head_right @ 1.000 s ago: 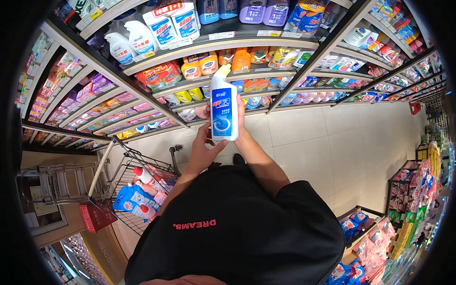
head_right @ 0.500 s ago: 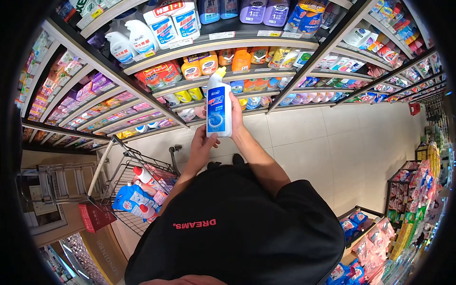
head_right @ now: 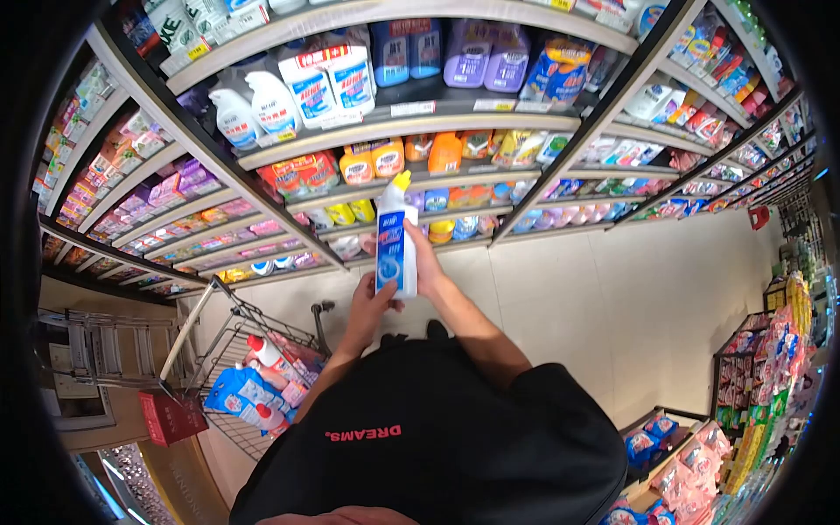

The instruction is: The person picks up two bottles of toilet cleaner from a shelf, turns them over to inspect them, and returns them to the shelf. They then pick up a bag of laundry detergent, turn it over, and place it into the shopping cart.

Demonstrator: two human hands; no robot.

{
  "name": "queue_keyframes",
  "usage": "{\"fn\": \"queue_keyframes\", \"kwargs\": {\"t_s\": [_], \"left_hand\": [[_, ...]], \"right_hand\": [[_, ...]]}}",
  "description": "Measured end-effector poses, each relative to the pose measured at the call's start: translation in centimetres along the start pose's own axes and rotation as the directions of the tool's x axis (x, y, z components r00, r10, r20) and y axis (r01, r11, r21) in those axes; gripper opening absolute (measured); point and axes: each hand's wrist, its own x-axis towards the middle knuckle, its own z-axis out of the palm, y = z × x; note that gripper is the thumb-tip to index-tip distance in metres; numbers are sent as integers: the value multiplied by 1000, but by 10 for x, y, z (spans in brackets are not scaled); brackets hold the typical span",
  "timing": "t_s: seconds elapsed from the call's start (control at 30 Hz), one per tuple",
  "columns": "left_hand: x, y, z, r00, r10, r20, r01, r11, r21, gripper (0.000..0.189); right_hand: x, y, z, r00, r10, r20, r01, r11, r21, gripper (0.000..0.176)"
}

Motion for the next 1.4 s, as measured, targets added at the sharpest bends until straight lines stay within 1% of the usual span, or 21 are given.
{"fn": "queue_keyframes", "kwargs": {"t_s": [0.07,0.23,0.3,0.33,0.43,0.5,0.57,0.6,0.63,0.7,0.77,0.83,0.9,0.97,1.03,1.13,1.17,1.23,1.27,1.3,1.4], "left_hand": [[3,0,-8,985,-142,96,166,932,-323,33],[1,4,-13,976,-108,188,180,888,-424,30],[4,-6,-16,981,-157,116,195,802,-565,34],[5,-8,-19,982,-146,118,187,796,-575,36],[9,-13,-24,988,-144,47,147,830,-539,38],[7,-13,-28,991,-129,36,129,842,-523,39],[3,-8,-34,990,-121,73,142,822,-551,41],[1,-5,-36,989,-131,67,146,818,-557,42],[1,-5,-37,990,-122,65,137,816,-561,42],[-1,-6,-38,993,-120,10,105,817,-567,42],[-3,-7,-42,994,-110,17,99,808,-581,42],[-9,1,-42,990,-139,10,114,765,-635,36],[-10,-2,-44,992,-129,-15,90,765,-638,37],[-14,-3,-46,988,-137,-64,76,813,-578,41],[-17,-8,-50,991,-117,-70,57,822,-567,42],[-20,-10,-52,988,-121,-94,48,826,-562,43],[-21,-12,-53,987,-127,-101,49,827,-561,43],[-24,-16,-55,986,-123,-112,39,827,-561,43],[-25,-18,-56,983,-132,-131,33,819,-572,42],[-25,-16,-56,978,-142,-150,28,811,-584,41],[-30,-12,-57,978,-139,-158,25,822,-569,41]], "right_hand": [[-5,-3,6,995,23,99,-8,988,-157,80],[-3,5,14,991,46,123,-24,984,-175,74],[-5,4,16,1000,-1,-12,-3,947,-323,54],[-3,7,15,1000,-17,-20,9,935,-355,48],[-7,0,21,995,-50,91,100,718,-689,47],[-9,-4,31,998,-27,60,62,680,-731,43],[-2,-7,29,971,-44,235,227,473,-851,39],[6,-20,26,985,21,168,158,245,-956,32],[10,-30,32,985,23,173,163,237,-958,32],[14,-51,49,935,-25,353,331,416,-847,31],[14,-91,84,897,-128,423,440,345,-829,34],[15,-136,129,868,-232,438,486,226,-844,38],[29,-182,165,638,-388,665,665,-157,-730,39],[50,-223,201,572,-507,645,652,-195,-733,42],[63,-250,242,395,-602,694,654,-347,-673,54],[91,-279,287,289,-602,745,427,-615,-663,80],[104,-286,295,222,-590,776,328,-704,-630,87],[122,-299,311,286,-609,740,217,-711,-669,92],[131,-303,316,325,-619,716,225,-684,-694,95],[138,-307,322,415,-630,656,262,-608,-749,98],[155,-303,328,457,-667,589,183,-577,-796,102]]}}
